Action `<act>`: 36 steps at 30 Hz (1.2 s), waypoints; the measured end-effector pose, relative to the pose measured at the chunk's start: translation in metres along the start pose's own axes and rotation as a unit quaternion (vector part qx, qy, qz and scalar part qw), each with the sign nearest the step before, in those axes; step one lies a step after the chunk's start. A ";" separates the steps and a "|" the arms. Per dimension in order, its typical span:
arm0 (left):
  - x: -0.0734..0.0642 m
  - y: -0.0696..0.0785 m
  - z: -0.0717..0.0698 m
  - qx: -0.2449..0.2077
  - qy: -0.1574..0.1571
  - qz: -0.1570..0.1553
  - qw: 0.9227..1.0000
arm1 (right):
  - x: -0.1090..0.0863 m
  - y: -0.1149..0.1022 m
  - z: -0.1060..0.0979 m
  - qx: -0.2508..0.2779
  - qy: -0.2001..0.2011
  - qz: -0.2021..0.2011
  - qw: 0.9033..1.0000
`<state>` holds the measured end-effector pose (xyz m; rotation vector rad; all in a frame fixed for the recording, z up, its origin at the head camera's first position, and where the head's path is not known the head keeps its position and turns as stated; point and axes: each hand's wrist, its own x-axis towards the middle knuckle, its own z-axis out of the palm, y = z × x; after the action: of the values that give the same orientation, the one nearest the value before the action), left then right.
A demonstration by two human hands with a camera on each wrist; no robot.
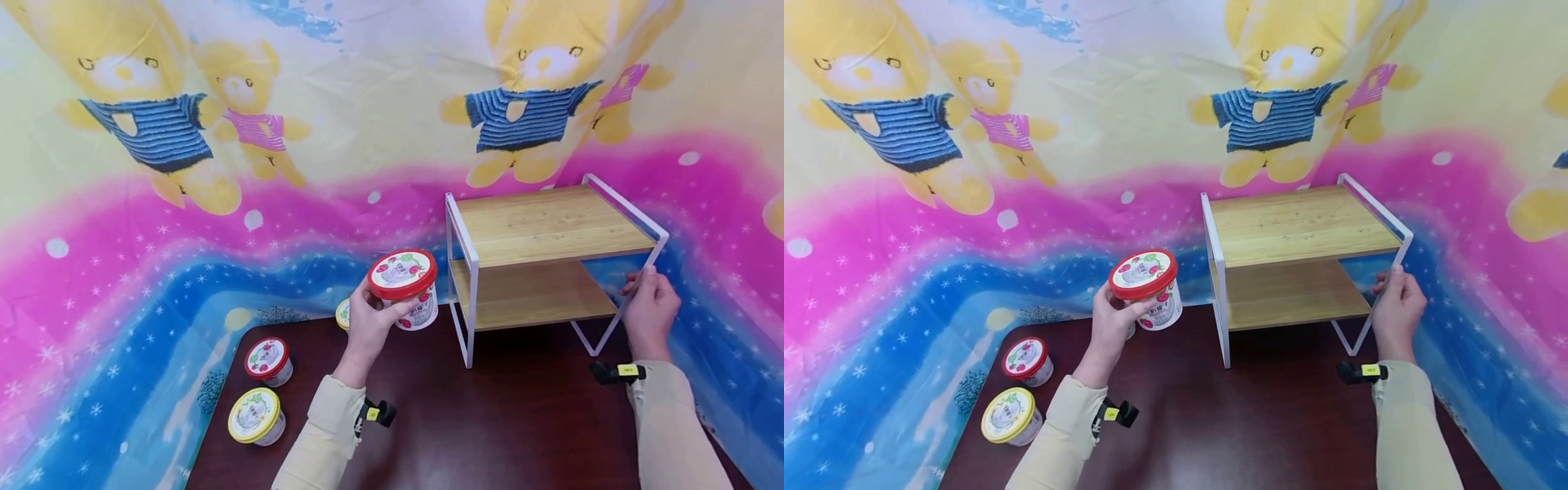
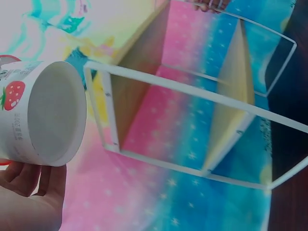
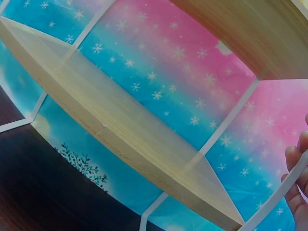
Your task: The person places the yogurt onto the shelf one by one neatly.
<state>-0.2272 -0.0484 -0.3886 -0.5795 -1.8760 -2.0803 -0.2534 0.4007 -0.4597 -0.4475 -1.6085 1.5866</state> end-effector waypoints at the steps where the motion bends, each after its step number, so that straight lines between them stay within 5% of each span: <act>1: 0.001 0.003 0.002 -0.003 -0.002 0.003 1.000 | 0.000 0.000 0.000 0.000 0.001 -0.002 1.000; 14: 0.023 0.041 0.023 -0.009 -0.022 0.046 0.999 | -0.004 0.002 -0.004 0.009 -0.004 0.020 1.000; 22: 0.036 0.053 0.039 -0.022 -0.018 0.016 0.999 | -0.008 0.007 -0.010 -0.037 -0.012 0.000 0.999; 36: 0.082 0.074 0.083 -0.018 -0.041 -0.026 0.999 | 0.000 0.005 -0.006 -0.042 -0.018 -0.035 0.998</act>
<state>-0.2559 0.0301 -0.2783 -0.6402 -1.9214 -2.1588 -0.2505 0.4055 -0.4652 -0.4033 -1.7047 1.4865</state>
